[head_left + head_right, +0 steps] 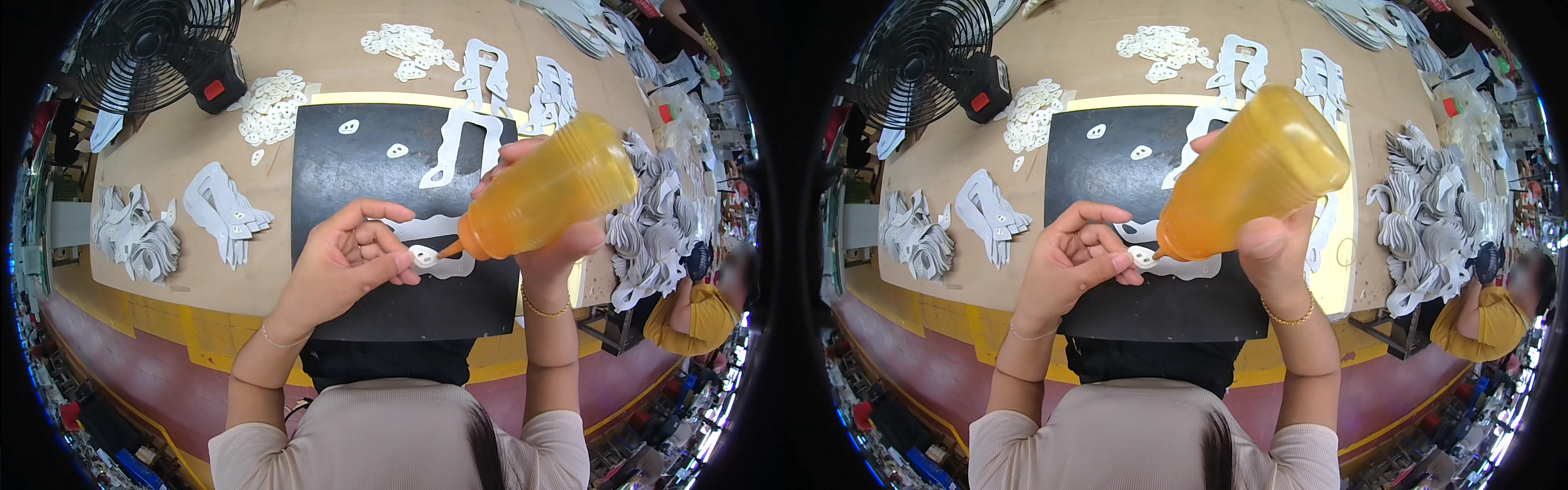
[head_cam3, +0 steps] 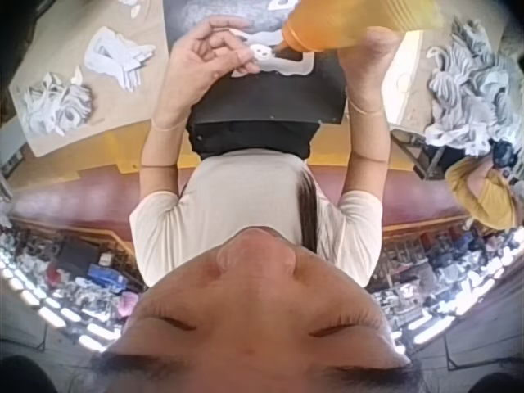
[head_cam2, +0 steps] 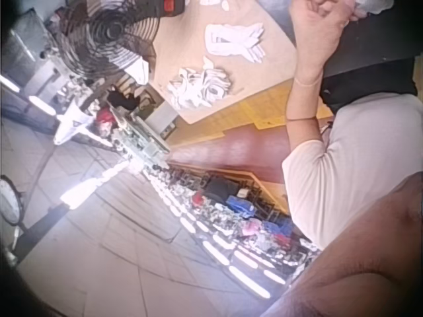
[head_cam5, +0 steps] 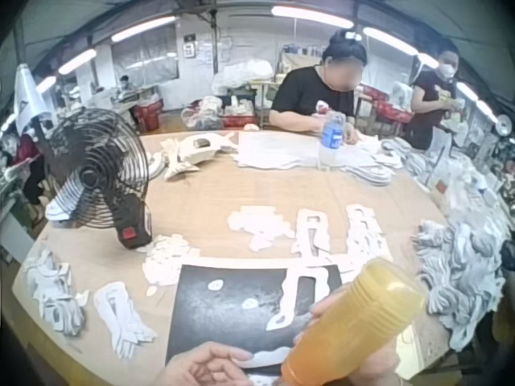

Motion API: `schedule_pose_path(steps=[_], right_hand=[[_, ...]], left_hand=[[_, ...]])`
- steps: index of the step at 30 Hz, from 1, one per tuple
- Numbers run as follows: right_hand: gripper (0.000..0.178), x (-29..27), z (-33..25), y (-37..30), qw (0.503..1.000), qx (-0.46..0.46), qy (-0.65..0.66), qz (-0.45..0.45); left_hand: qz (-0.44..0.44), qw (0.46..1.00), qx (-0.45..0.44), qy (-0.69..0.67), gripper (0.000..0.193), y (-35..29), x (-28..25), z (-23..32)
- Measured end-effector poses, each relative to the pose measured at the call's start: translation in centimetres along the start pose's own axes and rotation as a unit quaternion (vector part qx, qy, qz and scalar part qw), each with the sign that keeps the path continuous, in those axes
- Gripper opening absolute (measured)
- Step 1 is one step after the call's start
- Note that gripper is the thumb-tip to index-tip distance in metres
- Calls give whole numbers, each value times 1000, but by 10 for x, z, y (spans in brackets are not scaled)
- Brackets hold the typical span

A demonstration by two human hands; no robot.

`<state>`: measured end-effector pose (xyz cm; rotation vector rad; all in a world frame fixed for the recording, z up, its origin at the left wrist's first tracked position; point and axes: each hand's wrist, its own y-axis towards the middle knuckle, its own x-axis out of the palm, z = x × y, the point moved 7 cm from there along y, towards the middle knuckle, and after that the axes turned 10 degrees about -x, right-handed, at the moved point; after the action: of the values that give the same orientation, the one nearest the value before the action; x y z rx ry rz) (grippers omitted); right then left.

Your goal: The person assembles small white plastic components on a black work surface. They apply glue from a yellow squeeze bottle to the parts, then press them together to form larger pieces. The process is repeated for several units, with finished assemblies set aside on the table.

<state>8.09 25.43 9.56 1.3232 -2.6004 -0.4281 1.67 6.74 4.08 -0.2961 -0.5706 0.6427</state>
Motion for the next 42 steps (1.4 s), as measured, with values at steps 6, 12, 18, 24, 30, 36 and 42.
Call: schedule_pose_path(steps=[6, 12, 18, 24, 30, 36, 42], right_hand=[[115, 14, -12, -1, 999, -26, -24, -27], [101, 17, -14, -6, 997, -28, -10, -71], [96, 14, -20, -6, 992, -66, -25, -109], [99, 3, -21, -17, 991, -71, -55, -101], [102, -4, -36, -8, 996, -31, -58, -66], [90, 7, -37, 1, 994, -97, 11, -54], [92, 15, -26, -5, 990, -104, 46, -87]], left_hand=[[-12, 999, -26, -30, 48, -3, 6, -1], [-15, 999, -34, -17, 51, -5, 7, 1], [-18, 1000, -23, -8, 49, -8, 9, 4], [-10, 999, -7, -46, 50, -10, 8, 3], [9, 999, 25, -37, 53, -16, 1, 12], [1, 999, 25, -36, 54, -16, 6, 12], [0, 1000, 25, -18, 56, -17, 9, 12]])
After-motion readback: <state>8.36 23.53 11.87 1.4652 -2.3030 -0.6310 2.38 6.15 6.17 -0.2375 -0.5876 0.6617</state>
